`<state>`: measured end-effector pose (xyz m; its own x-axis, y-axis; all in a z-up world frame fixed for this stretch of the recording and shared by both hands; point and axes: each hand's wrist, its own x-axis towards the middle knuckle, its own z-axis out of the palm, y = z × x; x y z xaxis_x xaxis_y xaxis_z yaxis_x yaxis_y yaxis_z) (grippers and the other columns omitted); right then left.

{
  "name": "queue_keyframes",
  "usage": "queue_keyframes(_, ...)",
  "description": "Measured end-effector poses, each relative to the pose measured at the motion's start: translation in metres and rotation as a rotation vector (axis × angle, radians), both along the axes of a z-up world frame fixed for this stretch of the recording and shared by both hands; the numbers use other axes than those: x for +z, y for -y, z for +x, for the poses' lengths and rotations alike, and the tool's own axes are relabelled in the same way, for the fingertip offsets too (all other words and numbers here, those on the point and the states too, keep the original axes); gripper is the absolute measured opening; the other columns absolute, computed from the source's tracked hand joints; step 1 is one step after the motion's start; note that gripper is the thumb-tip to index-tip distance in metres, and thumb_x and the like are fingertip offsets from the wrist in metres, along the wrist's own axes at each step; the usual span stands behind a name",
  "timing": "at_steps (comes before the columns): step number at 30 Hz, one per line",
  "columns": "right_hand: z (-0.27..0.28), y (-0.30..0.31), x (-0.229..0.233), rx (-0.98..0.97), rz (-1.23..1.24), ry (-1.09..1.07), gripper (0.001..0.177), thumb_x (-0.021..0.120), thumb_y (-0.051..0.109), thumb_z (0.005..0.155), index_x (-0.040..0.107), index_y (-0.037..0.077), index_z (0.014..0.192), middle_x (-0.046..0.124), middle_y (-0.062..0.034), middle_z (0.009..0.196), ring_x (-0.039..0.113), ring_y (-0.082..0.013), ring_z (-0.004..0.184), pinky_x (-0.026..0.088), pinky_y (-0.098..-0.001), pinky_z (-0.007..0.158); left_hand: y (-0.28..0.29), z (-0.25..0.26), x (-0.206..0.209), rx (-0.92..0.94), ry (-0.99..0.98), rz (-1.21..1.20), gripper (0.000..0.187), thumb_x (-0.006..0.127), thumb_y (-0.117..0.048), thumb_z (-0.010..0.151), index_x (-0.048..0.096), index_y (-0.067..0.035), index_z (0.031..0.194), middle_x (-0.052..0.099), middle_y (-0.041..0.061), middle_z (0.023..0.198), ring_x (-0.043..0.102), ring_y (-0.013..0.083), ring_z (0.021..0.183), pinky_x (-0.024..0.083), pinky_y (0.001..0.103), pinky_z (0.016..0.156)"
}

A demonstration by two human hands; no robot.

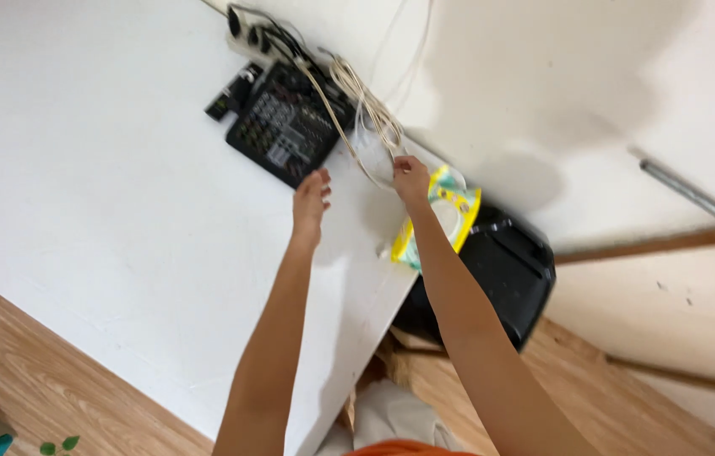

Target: Set up and organize an audio mixer and cables on a table.

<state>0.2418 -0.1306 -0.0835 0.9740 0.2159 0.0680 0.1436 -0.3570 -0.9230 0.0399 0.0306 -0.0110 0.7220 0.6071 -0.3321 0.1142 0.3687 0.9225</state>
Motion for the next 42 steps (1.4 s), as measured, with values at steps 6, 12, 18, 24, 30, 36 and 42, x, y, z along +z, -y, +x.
queue_keyframes(6,0.111,-0.016,-0.145,0.075,-0.671,0.131,0.051,0.078,0.041,0.073,0.075,-0.001,0.101,0.074,-0.0225,0.100,0.071,-0.0404,0.099,0.054,-0.0502,0.091,-0.013,0.028,0.004,0.027,0.048,-0.012,0.039,0.056,-0.033,0.104,0.064,-0.011,0.136,0.071,0.003,0.127,0.066,0.0166,0.107,0.051,0.036,0.090)
queue_keyframes(12,0.090,-0.019,-0.139,0.167,-0.776,0.019,0.044,0.076,0.040,0.078,0.077,-0.002,0.091,0.074,-0.0240,0.095,0.073,-0.0387,0.097,0.057,-0.0470,0.086,-0.020,0.084,-0.012,0.014,0.044,0.088,0.035,0.052,-0.014,0.103,0.063,-0.009,0.136,0.070,0.005,0.128,0.066,0.0164,0.105,0.051,0.034,0.085)
queue_keyframes(18,0.088,-0.023,-0.129,0.153,-0.166,-0.746,0.009,0.073,0.004,0.082,0.071,-0.004,0.084,0.069,-0.0199,0.084,0.070,-0.0289,0.064,0.052,-0.0449,0.055,-0.034,0.128,-0.031,-0.027,0.064,0.270,0.035,0.049,-0.006,0.103,0.063,-0.007,0.135,0.072,0.007,0.126,0.071,0.0172,0.108,0.054,0.031,0.092)
queue_keyframes(24,0.029,-0.016,0.028,0.123,0.328,-0.581,0.007,0.058,0.007,0.096,0.064,0.004,0.094,0.078,-0.0055,0.088,0.073,-0.0185,0.064,0.058,-0.0311,0.054,-0.034,0.140,0.026,-0.037,0.005,0.634,0.029,0.065,-0.004,0.093,0.071,-0.006,0.121,0.077,0.012,0.104,0.075,0.0205,0.091,0.059,0.032,0.082)
queue_keyframes(30,0.066,-0.002,0.005,-0.034,-0.054,0.147,0.009,0.062,0.007,0.095,0.068,-0.001,0.096,0.076,-0.0127,0.078,0.075,-0.0170,0.069,0.059,-0.0343,0.064,-0.034,0.171,0.047,-0.336,-0.141,1.072,0.014,0.066,-0.009,0.094,0.077,-0.008,0.102,0.073,0.017,0.101,0.069,0.0338,0.097,0.056,0.041,0.084)
queue_keyframes(36,0.075,0.005,-0.057,0.023,-0.303,-0.115,0.021,0.065,0.019,0.091,0.075,0.003,0.082,0.075,-0.0101,0.067,0.072,-0.0212,0.057,0.059,-0.0364,0.058,-0.042,0.261,-0.057,-0.529,-0.092,1.738,0.014,0.066,-0.010,0.087,0.075,-0.007,0.097,0.069,0.011,0.117,0.059,0.0336,0.120,0.054,0.042,0.095)
queue_keyframes(42,0.065,-0.004,-0.076,-0.094,0.006,-0.223,0.016,0.063,0.012,0.094,0.072,-0.001,0.097,0.074,-0.0104,0.074,0.067,-0.0177,0.051,0.053,-0.0345,0.046,-0.040,0.274,-0.079,-0.715,-0.255,1.943,0.031,0.061,-0.022,0.095,0.069,-0.012,0.123,0.058,0.005,0.137,0.042,0.0315,0.138,0.037,0.051,0.109)
